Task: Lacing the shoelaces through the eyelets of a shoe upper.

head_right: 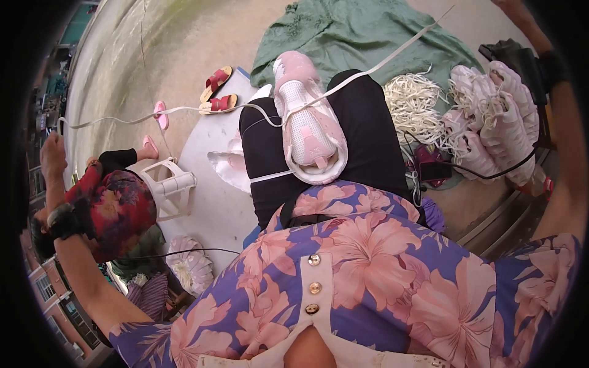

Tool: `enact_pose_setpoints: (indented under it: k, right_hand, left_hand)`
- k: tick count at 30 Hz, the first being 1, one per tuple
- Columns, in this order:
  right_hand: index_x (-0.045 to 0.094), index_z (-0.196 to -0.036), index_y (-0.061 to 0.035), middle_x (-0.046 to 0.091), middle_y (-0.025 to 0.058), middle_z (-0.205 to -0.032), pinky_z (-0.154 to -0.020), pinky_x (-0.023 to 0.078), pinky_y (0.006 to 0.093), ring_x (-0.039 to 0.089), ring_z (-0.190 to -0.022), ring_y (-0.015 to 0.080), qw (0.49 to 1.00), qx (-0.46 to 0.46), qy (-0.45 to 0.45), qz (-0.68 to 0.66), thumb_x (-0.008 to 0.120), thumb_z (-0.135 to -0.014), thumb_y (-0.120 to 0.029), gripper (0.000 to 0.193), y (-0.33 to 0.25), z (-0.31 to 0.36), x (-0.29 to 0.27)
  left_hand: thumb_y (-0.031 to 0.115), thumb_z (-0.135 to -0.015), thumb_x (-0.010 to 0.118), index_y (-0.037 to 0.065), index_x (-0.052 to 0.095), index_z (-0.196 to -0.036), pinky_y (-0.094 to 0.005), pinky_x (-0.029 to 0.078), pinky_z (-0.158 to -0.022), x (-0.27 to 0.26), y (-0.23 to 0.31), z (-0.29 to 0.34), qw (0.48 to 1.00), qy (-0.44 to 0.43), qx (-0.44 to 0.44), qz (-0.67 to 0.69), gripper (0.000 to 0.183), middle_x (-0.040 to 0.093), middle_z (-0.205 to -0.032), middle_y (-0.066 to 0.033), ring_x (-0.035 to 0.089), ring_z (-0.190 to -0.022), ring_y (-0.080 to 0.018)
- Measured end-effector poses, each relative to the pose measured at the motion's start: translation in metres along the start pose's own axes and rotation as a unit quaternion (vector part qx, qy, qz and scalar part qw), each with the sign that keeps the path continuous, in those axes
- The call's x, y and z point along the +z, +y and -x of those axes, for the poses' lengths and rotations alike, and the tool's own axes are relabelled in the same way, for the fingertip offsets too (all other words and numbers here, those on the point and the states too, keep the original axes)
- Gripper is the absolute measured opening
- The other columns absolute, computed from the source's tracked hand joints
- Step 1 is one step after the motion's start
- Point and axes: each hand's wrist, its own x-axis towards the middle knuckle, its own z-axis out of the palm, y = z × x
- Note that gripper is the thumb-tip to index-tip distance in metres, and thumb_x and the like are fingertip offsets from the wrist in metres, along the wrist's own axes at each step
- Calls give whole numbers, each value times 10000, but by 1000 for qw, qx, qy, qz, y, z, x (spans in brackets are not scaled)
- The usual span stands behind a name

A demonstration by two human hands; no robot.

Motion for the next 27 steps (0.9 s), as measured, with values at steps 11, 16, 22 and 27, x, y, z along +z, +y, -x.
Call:
enact_pose_setpoints:
  k: [11, 16, 22, 27]
  right_hand:
    - [556, -724, -97, 532, -23, -608, -388, 334, 191, 437, -447, 39, 554, 306, -340, -695, 625, -848, -207, 180, -383, 90, 155]
    - [577, -778, -57, 589, 4, -664, -425, 386, 187, 502, -500, 49, 558, 279, -285, -728, 592, -873, -166, 146, -414, 74, 168]
    - [575, -844, -36, 600, 10, -701, -464, 410, 175, 537, -558, 46, 614, 217, -162, -741, 578, -869, -131, 98, -424, 74, 182]
    - [579, -868, -41, 598, -5, -717, -487, 405, 165, 524, -575, 30, 633, 204, -152, -731, 583, -875, -139, 98, -424, 76, 188]
  left_hand:
    - [180, -840, 617, 64, 585, -731, -171, 393, -459, 51, 312, 108, 562, -352, -69, 746, 163, 586, -639, -2, 516, -505, -49]
    - [39, -725, 635, 23, 537, -734, -315, 428, -704, 34, 351, 111, 749, 12, 232, 620, 100, 647, -900, -83, 563, -751, -210]
    - [30, -665, 648, 43, 563, -759, -359, 416, -721, 39, 373, 112, 802, 83, 238, 541, 128, 651, -956, -74, 525, -765, -262]
    - [18, -668, 648, 31, 556, -761, -358, 416, -737, 41, 377, 113, 783, 103, 232, 568, 132, 647, -955, -96, 518, -770, -275]
